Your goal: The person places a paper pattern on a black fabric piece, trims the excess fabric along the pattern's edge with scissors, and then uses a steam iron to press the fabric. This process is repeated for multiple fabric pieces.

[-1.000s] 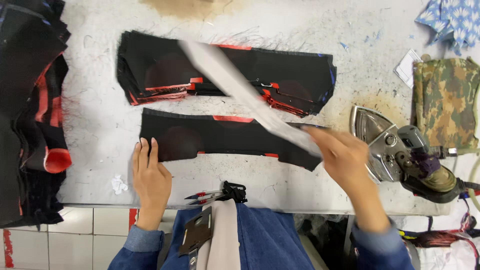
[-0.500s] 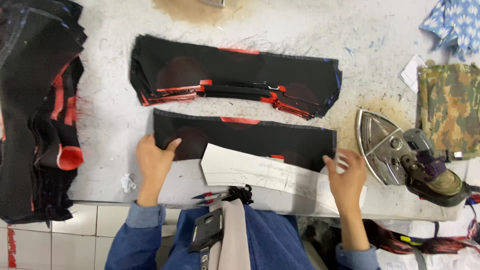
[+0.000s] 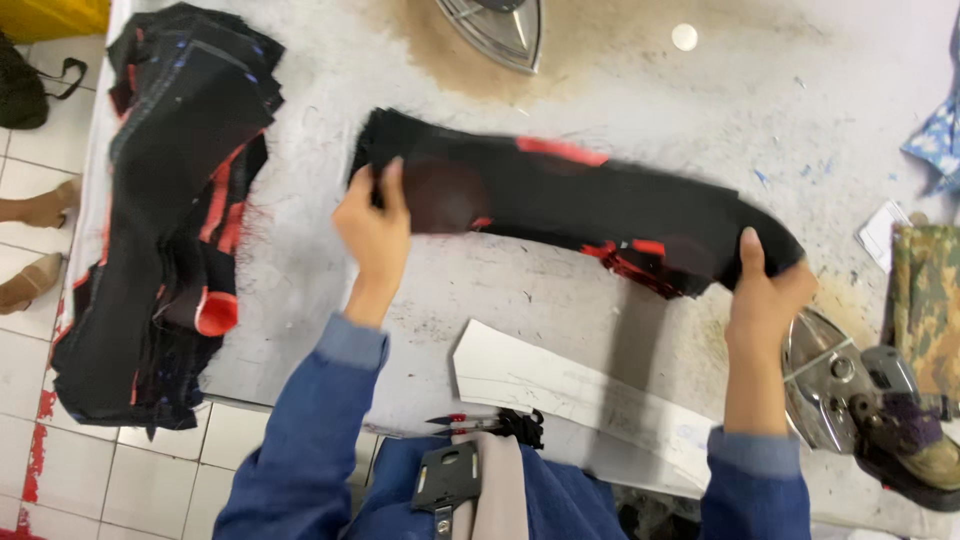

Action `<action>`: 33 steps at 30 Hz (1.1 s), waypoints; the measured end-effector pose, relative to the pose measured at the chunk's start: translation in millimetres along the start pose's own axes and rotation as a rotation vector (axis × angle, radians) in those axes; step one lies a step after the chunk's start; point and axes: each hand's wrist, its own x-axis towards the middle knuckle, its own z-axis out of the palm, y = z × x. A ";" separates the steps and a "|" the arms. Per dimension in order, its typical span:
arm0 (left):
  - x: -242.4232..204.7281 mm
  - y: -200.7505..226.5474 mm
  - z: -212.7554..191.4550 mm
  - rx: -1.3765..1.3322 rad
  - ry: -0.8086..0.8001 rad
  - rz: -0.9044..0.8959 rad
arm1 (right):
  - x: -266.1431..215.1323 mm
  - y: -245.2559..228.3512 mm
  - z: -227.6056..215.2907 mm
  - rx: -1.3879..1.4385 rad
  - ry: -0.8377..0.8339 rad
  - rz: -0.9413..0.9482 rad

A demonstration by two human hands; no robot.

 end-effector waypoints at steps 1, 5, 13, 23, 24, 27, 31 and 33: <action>0.1 -6.4 10.8 0.004 0.009 -0.003 | 7.4 19.2 8.8 0.003 -0.008 -0.007; -6.2 -37.9 55.3 0.201 -0.120 -0.011 | 36.3 86.7 39.6 -0.532 0.105 -0.312; 23.6 -71.6 -46.9 0.083 -0.048 -0.025 | 17.4 73.8 4.2 -0.661 0.215 -0.690; -7.5 -199.0 -203.2 0.383 0.007 -0.054 | -66.3 92.9 -25.0 -0.388 0.034 -0.531; -9.4 -198.6 -205.6 0.364 -0.021 -0.021 | -78.4 83.6 -20.6 -0.325 0.000 -0.493; -8.4 -207.8 -203.9 0.367 0.000 0.009 | -102.7 64.8 -10.2 -0.298 -0.048 -0.455; -2.0 -209.4 -209.7 0.386 0.072 0.059 | -128.3 25.7 -0.5 -0.248 -0.090 -0.422; 0.3 -222.7 -209.5 0.279 0.128 -0.137 | -132.7 21.6 0.6 -0.267 -0.067 -0.456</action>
